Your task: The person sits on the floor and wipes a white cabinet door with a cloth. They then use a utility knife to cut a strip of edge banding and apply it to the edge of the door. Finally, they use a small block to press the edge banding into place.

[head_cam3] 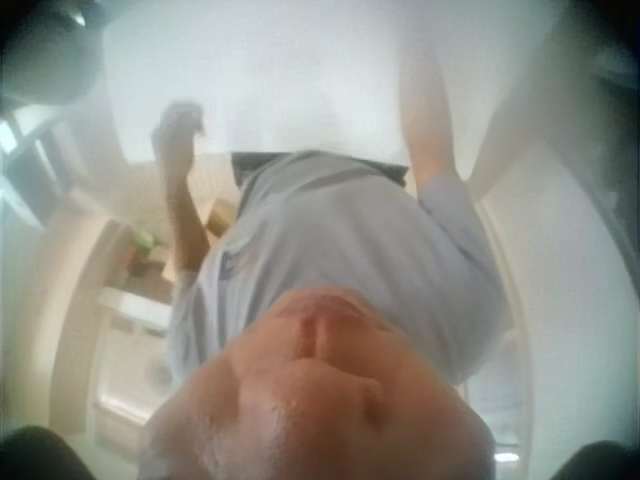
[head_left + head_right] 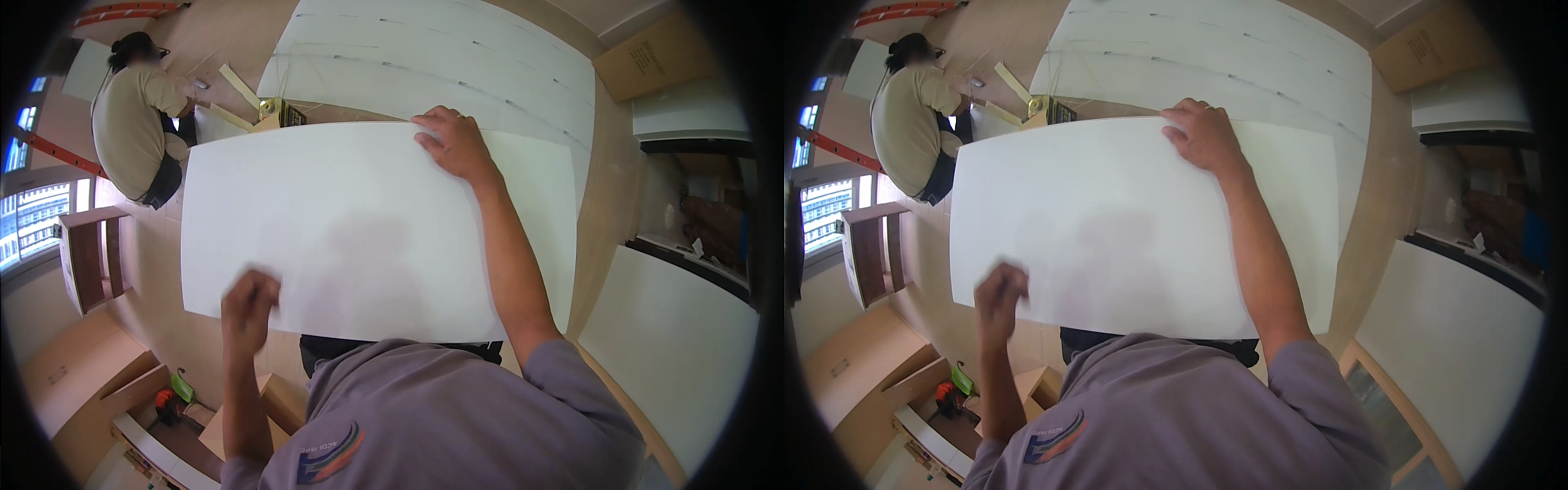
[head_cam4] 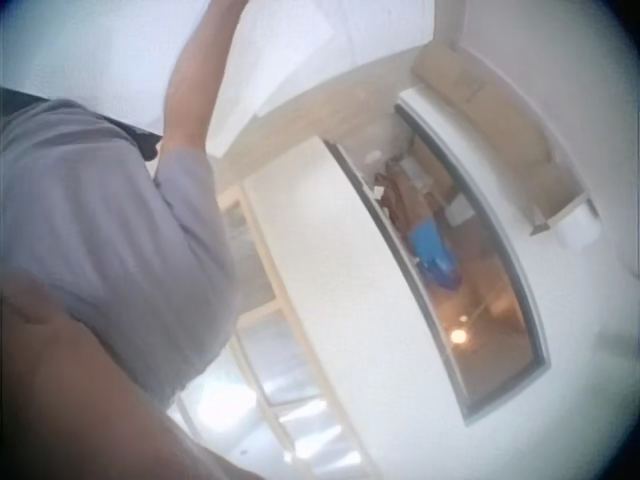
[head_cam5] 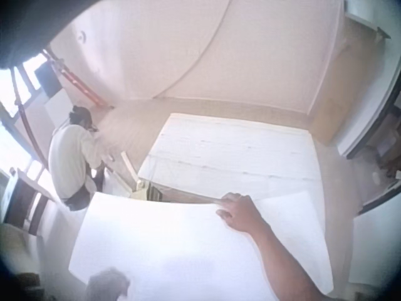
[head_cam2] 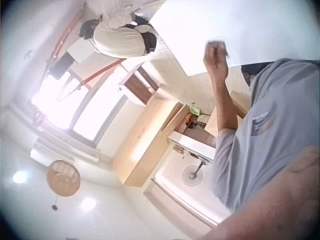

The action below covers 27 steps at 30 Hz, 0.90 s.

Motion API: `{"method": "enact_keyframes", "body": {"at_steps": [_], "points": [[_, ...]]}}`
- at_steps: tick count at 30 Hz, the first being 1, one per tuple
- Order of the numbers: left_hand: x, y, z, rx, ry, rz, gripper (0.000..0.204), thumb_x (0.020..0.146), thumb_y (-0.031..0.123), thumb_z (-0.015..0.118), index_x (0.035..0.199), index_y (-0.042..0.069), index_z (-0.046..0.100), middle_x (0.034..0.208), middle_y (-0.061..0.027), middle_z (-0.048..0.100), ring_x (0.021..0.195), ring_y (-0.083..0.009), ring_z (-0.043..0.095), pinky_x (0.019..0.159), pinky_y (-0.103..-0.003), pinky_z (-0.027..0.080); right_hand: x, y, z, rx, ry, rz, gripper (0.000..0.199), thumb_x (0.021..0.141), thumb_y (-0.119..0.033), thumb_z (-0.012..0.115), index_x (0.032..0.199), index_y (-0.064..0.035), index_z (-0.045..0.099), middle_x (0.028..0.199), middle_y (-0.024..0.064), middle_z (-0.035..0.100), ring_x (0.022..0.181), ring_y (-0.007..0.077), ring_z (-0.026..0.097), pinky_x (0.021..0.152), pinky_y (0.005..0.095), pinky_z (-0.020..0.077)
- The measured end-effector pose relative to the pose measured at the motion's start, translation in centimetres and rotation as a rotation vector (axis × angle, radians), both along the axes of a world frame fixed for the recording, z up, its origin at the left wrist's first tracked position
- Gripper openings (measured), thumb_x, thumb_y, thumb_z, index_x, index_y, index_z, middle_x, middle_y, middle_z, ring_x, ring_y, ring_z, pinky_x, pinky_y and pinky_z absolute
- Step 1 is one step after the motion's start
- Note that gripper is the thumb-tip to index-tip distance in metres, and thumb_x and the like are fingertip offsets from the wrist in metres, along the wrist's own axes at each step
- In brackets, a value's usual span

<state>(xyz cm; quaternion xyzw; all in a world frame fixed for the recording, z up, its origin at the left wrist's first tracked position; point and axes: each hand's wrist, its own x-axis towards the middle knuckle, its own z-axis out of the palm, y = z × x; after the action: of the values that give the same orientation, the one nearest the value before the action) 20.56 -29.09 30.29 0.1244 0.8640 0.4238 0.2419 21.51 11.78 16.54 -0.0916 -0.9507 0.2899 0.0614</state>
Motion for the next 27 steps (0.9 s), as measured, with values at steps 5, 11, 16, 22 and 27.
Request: {"method": "enact_keyframes", "body": {"at_steps": [5,11,16,22,27], "points": [[-11.5,15.1,-7.7,-0.019,0.657,-0.421,0.037,0.085,0.004,0.068,0.122,0.002,0.06,0.125,-0.0177,0.06,0.121,-0.0407,0.054,0.099,-0.043,0.047,-0.7,-1.5,0.7,-0.016,0.025,0.012,0.031,0.091,-0.027,0.07,0.12,-0.016,0.072,0.11,0.0007,0.067,0.109,0.0216,0.061,0.095,0.0405,0.0452],[-13.4,21.1,-11.5,0.035,0.517,-0.551,0.023,0.086,0.002,0.069,0.109,0.0,0.066,0.11,-0.0134,0.063,0.104,-0.0325,0.057,0.081,-0.04,0.05,-1.5,-1.3,0.9,-0.077,0.007,-0.006,0.026,0.089,-0.024,0.071,0.114,-0.0157,0.075,0.103,-0.0002,0.065,0.101,0.0213,0.061,0.091,0.0399,0.0439],[-13.3,22.2,-12.2,0.057,0.517,-0.49,0.01,0.084,-0.005,0.065,0.094,-0.002,0.067,0.09,-0.0111,0.064,0.089,-0.0294,0.06,0.077,-0.038,0.049,-1.8,-1.2,0.6,-0.064,0.003,0.029,0.019,0.089,-0.02,0.071,0.107,-0.0155,0.077,0.098,-0.0004,0.064,0.098,0.0208,0.06,0.089,0.0385,0.0437],[-12.9,24.1,-12.6,0.201,0.489,-0.497,0.01,0.085,-0.007,0.062,0.092,-0.003,0.067,0.09,-0.0114,0.065,0.089,-0.0297,0.061,0.077,-0.037,0.049,-2.2,-1.4,0.5,-0.054,0.035,0.035,0.015,0.089,-0.015,0.07,0.102,-0.015,0.078,0.095,-0.0021,0.064,0.094,0.0211,0.06,0.089,0.0397,0.0455],[-13.5,23.8,-12.1,0.123,0.439,-0.557,0.011,0.087,-0.003,0.065,0.098,-0.001,0.068,0.094,-0.0113,0.065,0.092,-0.0301,0.061,0.08,-0.037,0.049,-2.2,-1.1,0.3,-0.125,0.053,0.023,0.015,0.09,-0.014,0.068,0.101,-0.0142,0.078,0.092,-0.0014,0.065,0.091,0.0217,0.06,0.088,0.0393,0.0472]]}}
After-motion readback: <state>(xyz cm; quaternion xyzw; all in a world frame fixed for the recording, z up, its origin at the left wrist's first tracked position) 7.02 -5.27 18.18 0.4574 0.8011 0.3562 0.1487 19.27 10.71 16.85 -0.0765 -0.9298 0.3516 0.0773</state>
